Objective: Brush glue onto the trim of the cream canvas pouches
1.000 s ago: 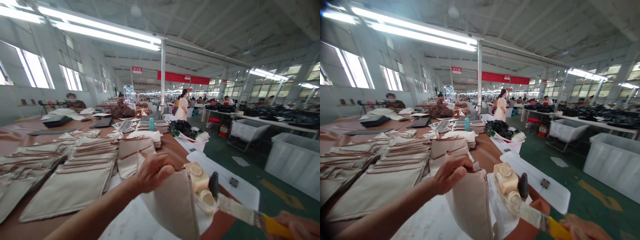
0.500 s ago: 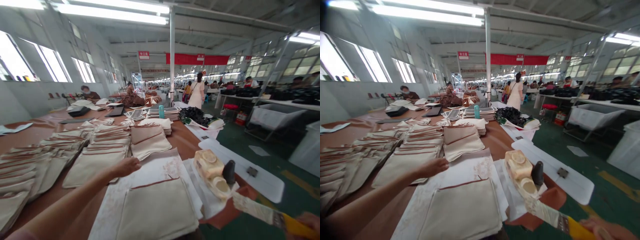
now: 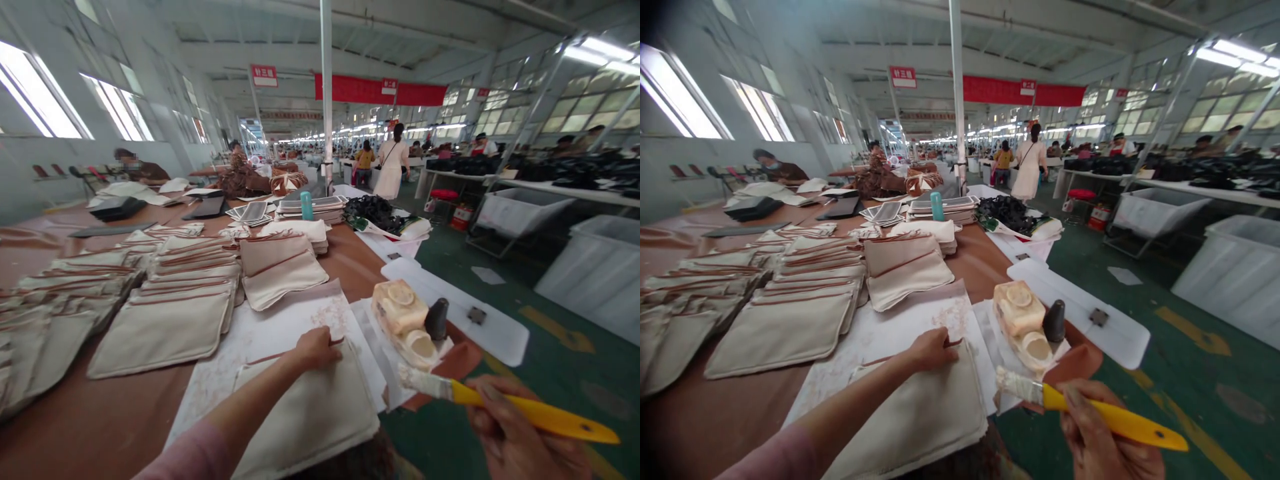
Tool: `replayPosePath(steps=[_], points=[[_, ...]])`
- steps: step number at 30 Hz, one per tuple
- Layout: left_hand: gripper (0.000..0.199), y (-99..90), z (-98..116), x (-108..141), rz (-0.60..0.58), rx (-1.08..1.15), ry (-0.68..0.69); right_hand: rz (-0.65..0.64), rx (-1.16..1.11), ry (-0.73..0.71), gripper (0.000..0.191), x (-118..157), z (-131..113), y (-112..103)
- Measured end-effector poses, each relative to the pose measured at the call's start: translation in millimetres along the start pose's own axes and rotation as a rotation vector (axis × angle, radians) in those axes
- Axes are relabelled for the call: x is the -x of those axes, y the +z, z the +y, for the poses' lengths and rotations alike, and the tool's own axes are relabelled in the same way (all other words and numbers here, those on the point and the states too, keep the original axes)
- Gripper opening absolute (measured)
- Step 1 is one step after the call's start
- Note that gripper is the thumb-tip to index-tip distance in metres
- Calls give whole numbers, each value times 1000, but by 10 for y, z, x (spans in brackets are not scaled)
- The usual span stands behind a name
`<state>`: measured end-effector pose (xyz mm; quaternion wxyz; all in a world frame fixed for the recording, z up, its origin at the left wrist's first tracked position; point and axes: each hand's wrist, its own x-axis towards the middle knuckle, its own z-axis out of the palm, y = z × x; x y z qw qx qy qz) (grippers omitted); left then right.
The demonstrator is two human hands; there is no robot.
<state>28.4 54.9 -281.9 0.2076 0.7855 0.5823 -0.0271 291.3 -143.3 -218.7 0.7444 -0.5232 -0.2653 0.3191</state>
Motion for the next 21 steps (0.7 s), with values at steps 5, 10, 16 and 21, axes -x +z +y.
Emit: replayPosePath(steps=[5,10,16,21], points=[[23,-33,-64,214,138,30,63,-49,-69,52,31,-12,190,193],[11,3,-76,527,267,23,131,-77,-83,42,33,68,191,260],[14,60,-128,922,673,34,411,1,-58,10,32,128,-79,186],[18,46,-195,1222,853,15,599,124,-89,15,37,170,-235,190]])
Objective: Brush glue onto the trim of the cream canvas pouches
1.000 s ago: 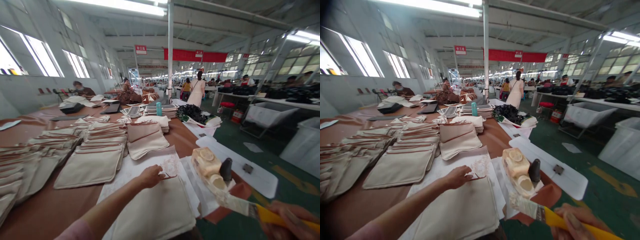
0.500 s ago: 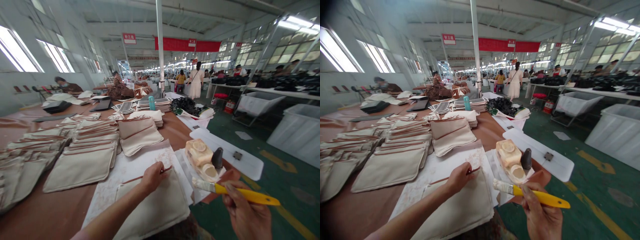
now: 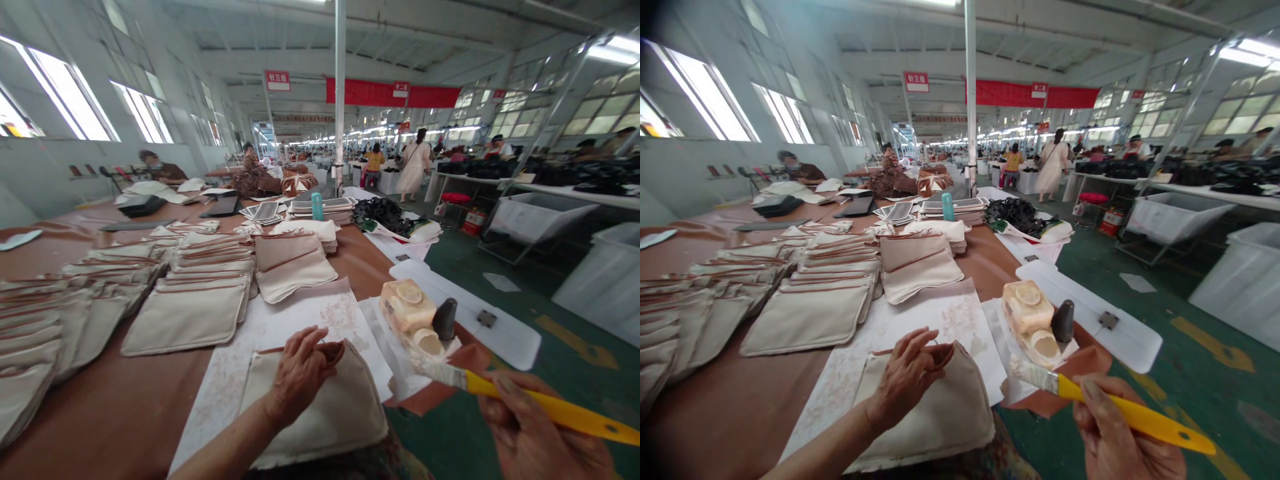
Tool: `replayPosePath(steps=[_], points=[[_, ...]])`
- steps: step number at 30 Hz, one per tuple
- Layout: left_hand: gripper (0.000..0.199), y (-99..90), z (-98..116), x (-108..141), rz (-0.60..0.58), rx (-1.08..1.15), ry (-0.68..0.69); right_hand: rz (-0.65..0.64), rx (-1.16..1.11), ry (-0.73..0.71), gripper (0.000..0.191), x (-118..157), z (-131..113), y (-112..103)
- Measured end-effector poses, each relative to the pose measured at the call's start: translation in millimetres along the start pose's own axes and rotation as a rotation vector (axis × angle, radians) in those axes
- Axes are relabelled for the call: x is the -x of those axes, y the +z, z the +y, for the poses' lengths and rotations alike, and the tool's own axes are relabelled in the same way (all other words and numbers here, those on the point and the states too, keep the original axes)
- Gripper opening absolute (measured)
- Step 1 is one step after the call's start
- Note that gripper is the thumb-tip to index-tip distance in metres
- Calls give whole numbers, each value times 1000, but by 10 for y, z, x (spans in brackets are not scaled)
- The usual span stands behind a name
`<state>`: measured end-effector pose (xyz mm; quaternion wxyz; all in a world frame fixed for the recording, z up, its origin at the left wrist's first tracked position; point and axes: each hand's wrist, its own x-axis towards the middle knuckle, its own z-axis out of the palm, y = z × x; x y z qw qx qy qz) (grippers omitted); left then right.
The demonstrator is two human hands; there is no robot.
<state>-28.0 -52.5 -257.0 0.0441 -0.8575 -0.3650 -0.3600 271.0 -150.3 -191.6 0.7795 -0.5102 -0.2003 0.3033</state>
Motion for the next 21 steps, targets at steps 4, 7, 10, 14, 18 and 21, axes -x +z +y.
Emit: replayPosePath(steps=[4,7,10,14,18,21], points=[[17,-148,9,-99,-238,143,4,-25,11,1,32,49,31,16],[22,-182,-47,-240,-523,322,-120,-98,17,10,31,50,82,-14],[21,-95,-117,-348,-686,435,-347,-194,8,13,29,39,117,-23],[13,120,-142,-394,-641,449,-503,-257,10,-5,25,16,200,49],[41,233,-85,-376,-618,537,-578,-269,74,-55,27,-58,396,163],[30,222,-41,-361,-622,662,-591,-293,180,-141,27,-112,531,237]])
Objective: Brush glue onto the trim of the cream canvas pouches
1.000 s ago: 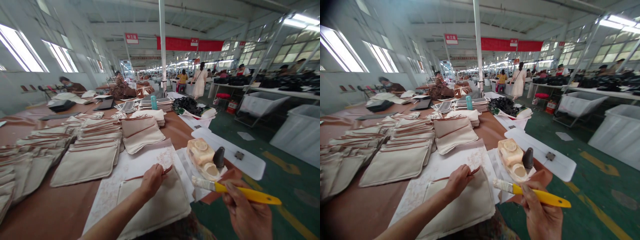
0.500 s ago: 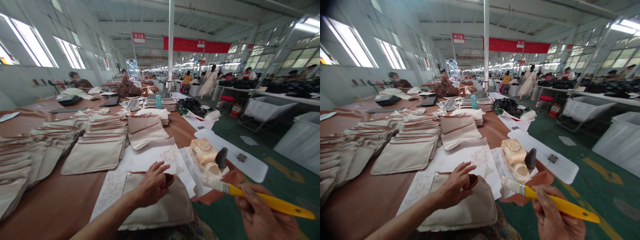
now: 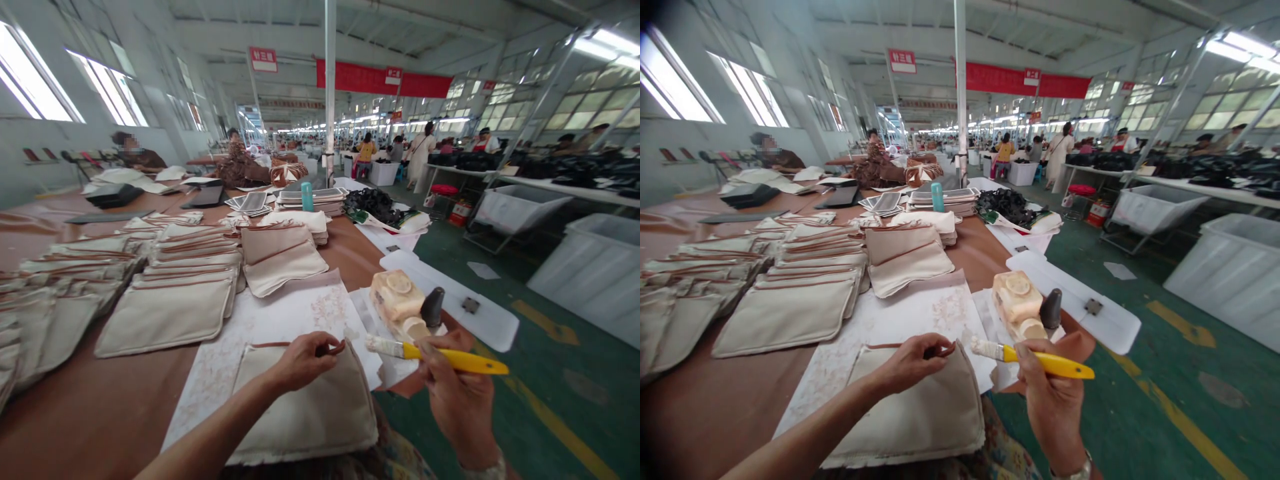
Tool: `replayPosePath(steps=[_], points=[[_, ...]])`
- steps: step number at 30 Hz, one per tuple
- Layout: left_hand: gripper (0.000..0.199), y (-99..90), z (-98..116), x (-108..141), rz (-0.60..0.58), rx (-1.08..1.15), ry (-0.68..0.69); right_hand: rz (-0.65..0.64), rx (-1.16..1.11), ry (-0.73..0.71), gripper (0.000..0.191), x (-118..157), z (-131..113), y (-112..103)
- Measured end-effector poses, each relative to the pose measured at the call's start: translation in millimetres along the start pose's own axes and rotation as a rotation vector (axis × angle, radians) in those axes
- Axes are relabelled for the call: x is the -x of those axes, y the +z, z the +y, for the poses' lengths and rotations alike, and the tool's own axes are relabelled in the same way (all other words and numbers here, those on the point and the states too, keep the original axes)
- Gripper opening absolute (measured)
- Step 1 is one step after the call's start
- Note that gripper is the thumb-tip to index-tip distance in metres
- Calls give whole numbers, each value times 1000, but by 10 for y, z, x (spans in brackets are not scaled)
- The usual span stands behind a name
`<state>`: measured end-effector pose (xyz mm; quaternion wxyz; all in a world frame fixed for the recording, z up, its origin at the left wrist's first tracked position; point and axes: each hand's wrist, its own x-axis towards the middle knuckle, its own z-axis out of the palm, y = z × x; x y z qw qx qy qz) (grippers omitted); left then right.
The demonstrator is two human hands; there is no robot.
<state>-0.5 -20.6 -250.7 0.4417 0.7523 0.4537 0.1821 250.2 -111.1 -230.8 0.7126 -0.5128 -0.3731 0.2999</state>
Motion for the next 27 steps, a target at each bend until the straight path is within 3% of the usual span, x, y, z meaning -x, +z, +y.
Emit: replayPosePath(steps=[4,12,17,22,27], points=[[22,-10,61,37,34,52,51,-114,120,-117,21,-9,30,92],[26,2,182,100,-30,212,50,-280,208,-169,23,-69,99,295],[28,-10,178,137,-36,284,49,-220,242,-230,19,-107,65,283],[30,-11,220,178,16,222,93,-298,246,-233,18,-65,42,276],[29,11,257,286,164,9,300,-120,140,-208,19,-156,8,158]])
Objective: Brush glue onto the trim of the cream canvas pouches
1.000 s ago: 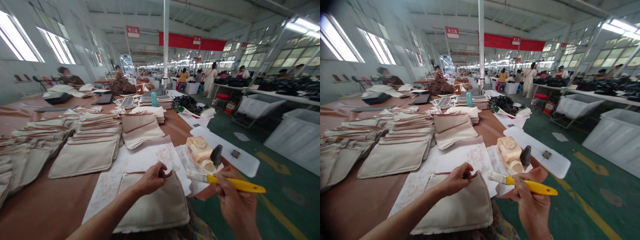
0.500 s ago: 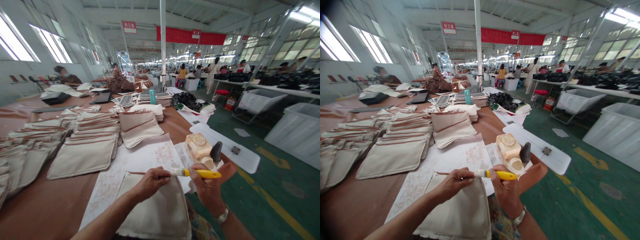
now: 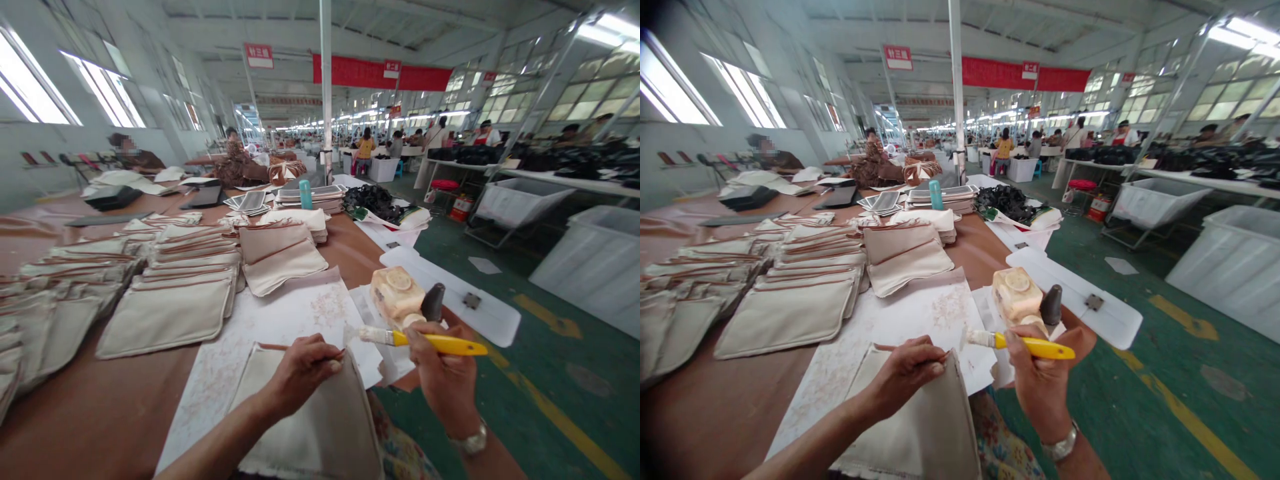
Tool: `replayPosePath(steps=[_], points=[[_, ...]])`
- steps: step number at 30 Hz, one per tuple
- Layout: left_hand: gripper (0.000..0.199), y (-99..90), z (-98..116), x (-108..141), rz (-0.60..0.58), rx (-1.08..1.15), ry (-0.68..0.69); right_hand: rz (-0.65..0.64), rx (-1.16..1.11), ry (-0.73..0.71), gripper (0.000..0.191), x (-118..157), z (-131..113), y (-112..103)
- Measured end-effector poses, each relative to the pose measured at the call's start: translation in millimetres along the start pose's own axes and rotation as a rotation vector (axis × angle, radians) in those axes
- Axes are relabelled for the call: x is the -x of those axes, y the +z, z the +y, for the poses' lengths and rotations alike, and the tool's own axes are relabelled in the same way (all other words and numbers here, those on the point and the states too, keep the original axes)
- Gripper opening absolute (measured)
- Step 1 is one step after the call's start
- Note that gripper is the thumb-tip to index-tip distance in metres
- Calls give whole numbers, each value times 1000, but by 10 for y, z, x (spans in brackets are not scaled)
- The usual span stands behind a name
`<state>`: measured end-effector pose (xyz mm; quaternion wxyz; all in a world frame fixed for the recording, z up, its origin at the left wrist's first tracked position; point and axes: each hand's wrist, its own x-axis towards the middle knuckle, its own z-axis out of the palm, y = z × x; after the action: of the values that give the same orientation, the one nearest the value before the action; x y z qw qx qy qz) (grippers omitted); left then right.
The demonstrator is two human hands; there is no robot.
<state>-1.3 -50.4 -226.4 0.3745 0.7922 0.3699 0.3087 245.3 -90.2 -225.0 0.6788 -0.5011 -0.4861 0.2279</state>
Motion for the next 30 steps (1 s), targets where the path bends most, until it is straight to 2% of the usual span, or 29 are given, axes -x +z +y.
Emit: replayPosePath(steps=[4,7,9,13,19,21,24,25,26,30], points=[[19,-22,125,78,77,-292,372,31,-136,111,20,-32,-118,-83],[14,-77,281,113,35,-547,612,-9,-240,180,20,-17,-257,-55],[13,-124,376,124,-4,-675,689,-40,-316,207,19,14,-329,-13],[19,-179,423,135,-4,-751,708,-136,-341,159,12,115,-369,3],[12,-156,296,179,91,-716,704,-504,-5,-40,18,144,-510,-285],[17,-153,316,184,72,-734,734,-491,33,-97,16,111,-593,-337],[28,-161,382,180,46,-768,781,-319,-27,-168,12,91,-662,-294],[29,-164,399,180,43,-778,786,-301,-37,-182,12,97,-669,-263],[29,-165,409,183,44,-788,785,-333,-23,-186,12,106,-673,-234],[28,-162,405,207,53,-806,769,-631,155,-182,18,133,-722,-215]])
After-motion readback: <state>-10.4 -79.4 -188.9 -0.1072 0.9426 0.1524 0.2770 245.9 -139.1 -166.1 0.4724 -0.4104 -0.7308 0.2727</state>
